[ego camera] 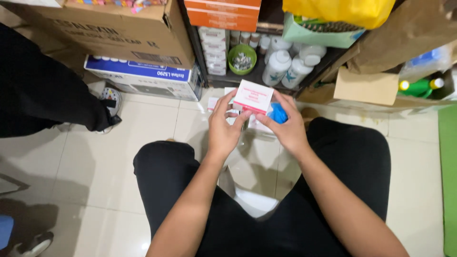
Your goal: The person sits on the floor and wipes small rectangular boxes with a blue cloth. They pick up boxes from a stack on the floor, clean them, and place them onto a nearby shelf. The person repeats this process for several boxes, handling them one at a time.
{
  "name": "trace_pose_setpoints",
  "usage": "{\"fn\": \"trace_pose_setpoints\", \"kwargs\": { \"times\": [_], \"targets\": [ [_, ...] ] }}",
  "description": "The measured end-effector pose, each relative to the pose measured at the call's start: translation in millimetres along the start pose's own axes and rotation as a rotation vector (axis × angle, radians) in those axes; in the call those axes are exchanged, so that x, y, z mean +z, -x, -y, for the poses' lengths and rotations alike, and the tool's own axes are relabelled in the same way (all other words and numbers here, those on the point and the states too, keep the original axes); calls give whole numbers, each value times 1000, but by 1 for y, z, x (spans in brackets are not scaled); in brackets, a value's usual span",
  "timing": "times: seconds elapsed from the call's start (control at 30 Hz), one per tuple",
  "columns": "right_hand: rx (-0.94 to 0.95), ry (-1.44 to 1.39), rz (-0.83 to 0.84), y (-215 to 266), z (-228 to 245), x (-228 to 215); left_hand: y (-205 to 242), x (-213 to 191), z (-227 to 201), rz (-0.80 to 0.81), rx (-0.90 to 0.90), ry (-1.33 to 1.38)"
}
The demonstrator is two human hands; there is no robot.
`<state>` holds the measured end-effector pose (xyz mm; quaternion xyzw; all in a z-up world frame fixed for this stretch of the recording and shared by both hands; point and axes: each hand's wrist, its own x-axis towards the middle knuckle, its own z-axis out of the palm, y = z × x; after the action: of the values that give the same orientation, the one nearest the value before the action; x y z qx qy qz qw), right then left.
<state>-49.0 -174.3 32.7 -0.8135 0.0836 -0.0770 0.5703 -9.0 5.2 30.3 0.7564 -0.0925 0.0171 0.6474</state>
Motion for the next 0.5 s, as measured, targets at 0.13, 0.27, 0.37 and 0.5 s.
{"fn": "trace_pose_setpoints", "kwargs": {
  "times": [0.13,0.27,0.37,0.5],
  "targets": [
    [-19,11,-35,3,20,-2,-3,3,-8,-129,64,-42],
    [-101,36,-127,5,24,-3,-8,3,-20,-178,206,-151],
    [-222,70,-187,1,39,-7,-11,0,-42,-179,232,-98],
    [-302,52,-174,-13,96,-19,-31,-2,-102,-173,303,-11]
  ]
}}
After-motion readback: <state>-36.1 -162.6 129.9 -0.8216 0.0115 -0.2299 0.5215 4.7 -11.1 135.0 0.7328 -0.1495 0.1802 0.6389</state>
